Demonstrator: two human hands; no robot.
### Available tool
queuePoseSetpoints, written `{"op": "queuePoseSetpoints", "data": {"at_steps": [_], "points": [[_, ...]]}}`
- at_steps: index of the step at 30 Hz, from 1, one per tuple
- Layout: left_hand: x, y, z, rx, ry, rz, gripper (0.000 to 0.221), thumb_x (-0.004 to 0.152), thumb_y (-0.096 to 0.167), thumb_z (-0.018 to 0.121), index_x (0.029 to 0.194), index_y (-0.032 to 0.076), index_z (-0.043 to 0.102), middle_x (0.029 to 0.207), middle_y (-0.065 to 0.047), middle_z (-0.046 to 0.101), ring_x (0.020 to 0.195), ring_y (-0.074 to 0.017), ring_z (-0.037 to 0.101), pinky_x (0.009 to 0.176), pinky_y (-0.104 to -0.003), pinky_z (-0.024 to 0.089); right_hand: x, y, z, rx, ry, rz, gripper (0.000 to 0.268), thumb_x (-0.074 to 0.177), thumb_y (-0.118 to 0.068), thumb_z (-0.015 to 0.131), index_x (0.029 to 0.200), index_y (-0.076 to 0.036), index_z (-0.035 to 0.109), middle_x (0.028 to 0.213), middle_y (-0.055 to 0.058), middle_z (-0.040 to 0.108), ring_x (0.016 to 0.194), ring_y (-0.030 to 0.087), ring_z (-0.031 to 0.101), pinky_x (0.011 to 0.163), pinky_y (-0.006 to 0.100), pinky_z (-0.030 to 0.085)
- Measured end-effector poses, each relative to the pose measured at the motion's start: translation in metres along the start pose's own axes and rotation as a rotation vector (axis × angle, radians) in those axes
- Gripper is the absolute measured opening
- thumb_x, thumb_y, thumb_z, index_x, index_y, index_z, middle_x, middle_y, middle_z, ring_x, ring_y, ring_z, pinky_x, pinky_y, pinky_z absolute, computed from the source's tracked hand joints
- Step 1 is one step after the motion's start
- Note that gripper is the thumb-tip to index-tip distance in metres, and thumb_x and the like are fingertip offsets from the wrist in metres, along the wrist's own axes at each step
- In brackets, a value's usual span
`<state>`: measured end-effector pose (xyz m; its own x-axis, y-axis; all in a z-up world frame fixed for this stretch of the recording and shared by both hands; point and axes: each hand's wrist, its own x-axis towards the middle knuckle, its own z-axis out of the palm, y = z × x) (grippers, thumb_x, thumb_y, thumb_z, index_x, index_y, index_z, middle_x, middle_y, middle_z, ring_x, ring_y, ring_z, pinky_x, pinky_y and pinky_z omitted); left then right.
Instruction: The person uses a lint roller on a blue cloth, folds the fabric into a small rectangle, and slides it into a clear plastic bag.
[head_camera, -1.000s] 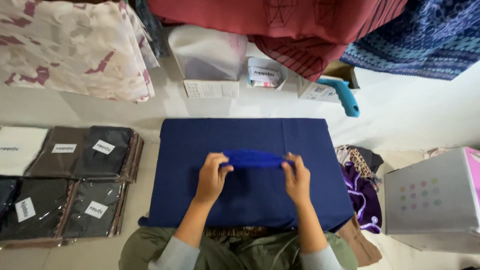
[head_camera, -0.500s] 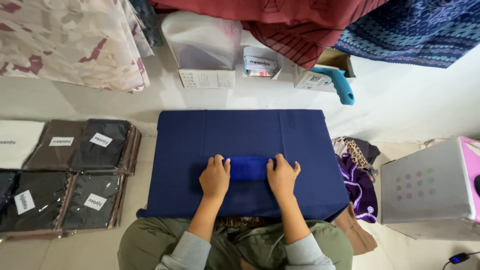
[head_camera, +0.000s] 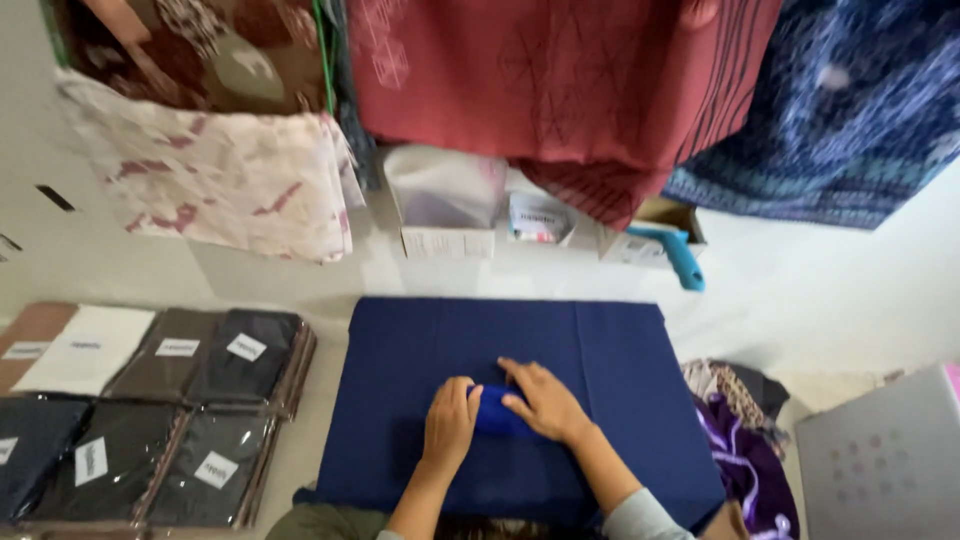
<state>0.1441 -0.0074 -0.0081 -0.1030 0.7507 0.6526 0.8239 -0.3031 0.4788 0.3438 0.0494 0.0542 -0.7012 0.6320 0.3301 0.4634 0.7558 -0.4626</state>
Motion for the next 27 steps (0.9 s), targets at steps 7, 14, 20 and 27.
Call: {"op": "queuePoseSetpoints", "data": {"at_steps": [7, 14, 20, 27], "points": [[0.072, 0.012, -0.021, -0.434, -0.222, 0.043, 0.023, 0.103, 0.031, 0.057, 0.100, 0.010, 0.066, 0.094, -0.008, 0.067, 0.090, -0.0268, 0.067, 0.086, -0.039, 0.049, -0.030, -0.020, -0.015, -0.067, -0.005, -0.028, 0.048, 0.106, -0.031, 0.052, 0.151, -0.016, 0.047, 0.130, 0.017, 0.069, 0.111, 0.035, 0.070, 0.093, 0.041, 0.054], [0.131, 0.036, -0.038, -0.378, -0.403, 0.173, 0.018, 0.093, 0.039, 0.069, 0.096, 0.023, 0.078, 0.095, 0.004, 0.078, 0.089, -0.0162, 0.073, 0.080, -0.032, 0.052, -0.078, -0.026, -0.004, 0.432, 0.122, 0.274, 0.047, 0.102, -0.024, 0.056, 0.149, -0.018, 0.054, 0.155, 0.004, 0.056, 0.150, 0.027, 0.039, 0.125, 0.043, 0.016], [0.251, 0.038, -0.131, 0.166, 0.323, 0.588, 0.025, 0.090, 0.039, 0.077, 0.101, 0.017, 0.069, 0.099, -0.002, 0.067, 0.090, -0.0252, 0.062, 0.078, -0.039, 0.048, -0.112, 0.014, 0.003, 0.566, 0.337, 0.456, 0.051, 0.098, -0.026, 0.060, 0.147, -0.013, 0.057, 0.152, 0.004, 0.059, 0.144, 0.017, 0.049, 0.122, 0.032, 0.027], [0.317, 0.023, -0.166, 0.545, 0.325, 0.852, 0.031, 0.081, 0.025, 0.087, 0.076, 0.020, 0.057, 0.074, 0.006, 0.059, 0.080, -0.0182, 0.057, 0.073, -0.032, 0.041, -0.112, 0.005, -0.002, 0.628, 0.345, 0.526, 0.052, 0.095, -0.029, 0.063, 0.145, -0.015, 0.061, 0.150, 0.005, 0.062, 0.144, 0.017, 0.051, 0.123, 0.033, 0.029]]}}
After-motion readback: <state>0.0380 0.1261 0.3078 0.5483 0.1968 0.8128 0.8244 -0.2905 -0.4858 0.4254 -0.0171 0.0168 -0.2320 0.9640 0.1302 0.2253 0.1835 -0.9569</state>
